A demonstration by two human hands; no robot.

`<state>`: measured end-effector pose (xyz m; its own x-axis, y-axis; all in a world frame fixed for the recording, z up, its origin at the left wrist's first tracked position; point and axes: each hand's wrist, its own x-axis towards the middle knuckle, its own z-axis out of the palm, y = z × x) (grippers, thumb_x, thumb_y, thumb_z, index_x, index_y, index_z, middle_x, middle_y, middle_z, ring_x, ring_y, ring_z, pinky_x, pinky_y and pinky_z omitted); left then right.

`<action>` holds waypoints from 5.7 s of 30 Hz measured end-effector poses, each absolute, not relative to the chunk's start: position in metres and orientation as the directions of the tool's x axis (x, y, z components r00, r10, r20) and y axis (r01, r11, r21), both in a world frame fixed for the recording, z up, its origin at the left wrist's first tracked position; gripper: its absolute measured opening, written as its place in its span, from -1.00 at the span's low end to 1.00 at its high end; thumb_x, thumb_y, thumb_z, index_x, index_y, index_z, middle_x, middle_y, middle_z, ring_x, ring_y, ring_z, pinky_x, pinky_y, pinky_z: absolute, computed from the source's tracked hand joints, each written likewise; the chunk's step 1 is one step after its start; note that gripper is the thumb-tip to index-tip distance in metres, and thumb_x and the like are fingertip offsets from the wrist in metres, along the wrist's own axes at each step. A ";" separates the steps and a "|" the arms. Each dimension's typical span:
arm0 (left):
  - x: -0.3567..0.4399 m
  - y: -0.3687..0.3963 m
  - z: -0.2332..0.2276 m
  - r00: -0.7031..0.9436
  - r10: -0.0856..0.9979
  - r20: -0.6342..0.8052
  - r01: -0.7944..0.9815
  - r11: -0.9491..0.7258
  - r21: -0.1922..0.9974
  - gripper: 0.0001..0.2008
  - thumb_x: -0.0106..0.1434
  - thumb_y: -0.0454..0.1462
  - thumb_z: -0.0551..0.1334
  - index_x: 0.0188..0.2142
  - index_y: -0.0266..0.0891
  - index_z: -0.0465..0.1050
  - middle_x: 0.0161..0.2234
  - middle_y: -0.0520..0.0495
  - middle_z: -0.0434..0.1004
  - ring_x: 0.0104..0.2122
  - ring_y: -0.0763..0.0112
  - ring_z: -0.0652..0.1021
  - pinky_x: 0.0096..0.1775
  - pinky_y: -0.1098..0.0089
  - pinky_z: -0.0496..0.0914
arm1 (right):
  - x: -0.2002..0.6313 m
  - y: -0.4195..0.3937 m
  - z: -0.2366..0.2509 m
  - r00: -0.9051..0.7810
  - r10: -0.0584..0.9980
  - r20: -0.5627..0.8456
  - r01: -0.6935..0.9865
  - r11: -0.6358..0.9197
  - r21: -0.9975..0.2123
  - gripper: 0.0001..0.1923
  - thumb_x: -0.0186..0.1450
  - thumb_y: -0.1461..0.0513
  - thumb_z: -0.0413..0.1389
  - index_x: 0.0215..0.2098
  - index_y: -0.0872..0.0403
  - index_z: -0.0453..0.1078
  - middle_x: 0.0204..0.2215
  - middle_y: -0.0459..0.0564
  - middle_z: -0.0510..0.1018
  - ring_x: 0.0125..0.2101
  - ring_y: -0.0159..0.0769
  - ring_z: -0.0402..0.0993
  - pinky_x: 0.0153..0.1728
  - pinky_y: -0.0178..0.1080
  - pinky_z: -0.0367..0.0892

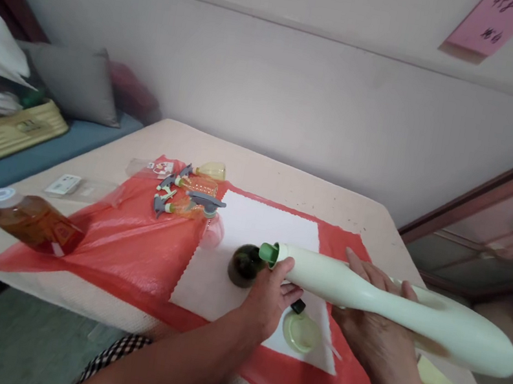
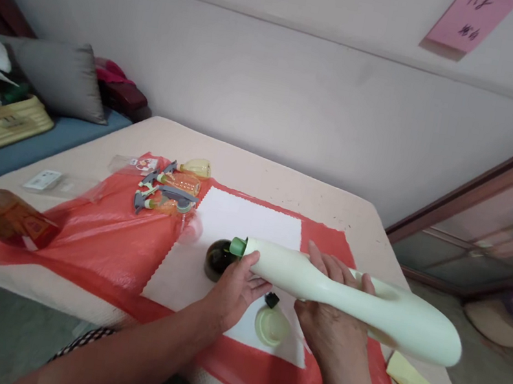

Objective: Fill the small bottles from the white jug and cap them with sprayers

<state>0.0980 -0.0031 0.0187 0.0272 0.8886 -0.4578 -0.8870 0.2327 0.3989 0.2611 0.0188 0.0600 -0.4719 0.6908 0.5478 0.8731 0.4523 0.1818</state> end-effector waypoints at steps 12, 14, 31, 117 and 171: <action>0.098 -0.006 0.021 0.044 0.884 -0.465 -0.886 0.250 0.392 -0.56 0.19 -0.12 0.36 0.00 -0.28 0.42 0.00 -0.26 0.50 -0.06 0.14 0.59 0.10 0.13 0.43 | 0.261 0.015 0.067 -0.496 0.687 0.531 0.864 0.451 0.223 -0.21 0.26 0.31 0.04 0.43 0.00 -0.03 0.12 0.18 0.47 0.06 0.10 0.42 0.22 0.25 0.01; 0.098 -0.006 0.022 0.043 0.882 -0.469 -0.884 0.252 0.394 -0.56 0.19 -0.12 0.36 0.00 -0.27 0.42 0.00 -0.26 0.49 -0.06 0.14 0.59 0.10 0.14 0.43 | 0.260 0.015 0.067 -0.503 0.685 0.528 0.861 0.453 0.232 -0.21 0.26 0.31 0.04 0.43 0.01 -0.03 0.11 0.19 0.48 0.06 0.10 0.42 0.21 0.25 0.02; 0.100 -0.008 0.024 0.053 0.881 -0.469 -0.886 0.258 0.384 -0.62 0.30 -0.12 0.26 0.02 -0.28 0.40 0.02 -0.25 0.46 -0.10 0.19 0.59 0.06 0.19 0.44 | 0.259 0.012 0.075 -0.523 0.666 0.533 0.852 0.436 0.291 -0.29 0.20 0.35 0.11 0.33 0.09 0.17 0.06 0.18 0.52 0.02 0.02 0.46 0.22 0.16 0.04; 0.101 -0.010 0.025 0.068 0.883 -0.465 -0.885 0.268 0.380 -0.55 0.24 -0.09 0.30 0.03 -0.29 0.41 0.09 -0.31 0.45 -0.03 0.10 0.58 0.09 0.16 0.44 | 0.255 0.003 0.083 -0.517 0.671 0.531 0.856 0.425 0.295 -0.29 0.20 0.40 0.07 0.32 0.10 0.15 0.06 0.18 0.52 0.04 0.03 0.45 0.22 0.18 0.04; 0.099 -0.009 0.026 0.078 0.874 -0.479 -0.883 0.283 0.374 -0.56 0.29 -0.11 0.25 0.08 -0.29 0.35 0.12 -0.31 0.42 -0.03 0.11 0.58 0.07 0.17 0.45 | 0.254 0.002 0.083 -0.495 0.699 0.516 0.869 0.408 0.281 -0.32 0.23 0.39 0.06 0.32 0.07 0.14 0.08 0.14 0.52 0.06 0.05 0.45 0.22 0.21 0.06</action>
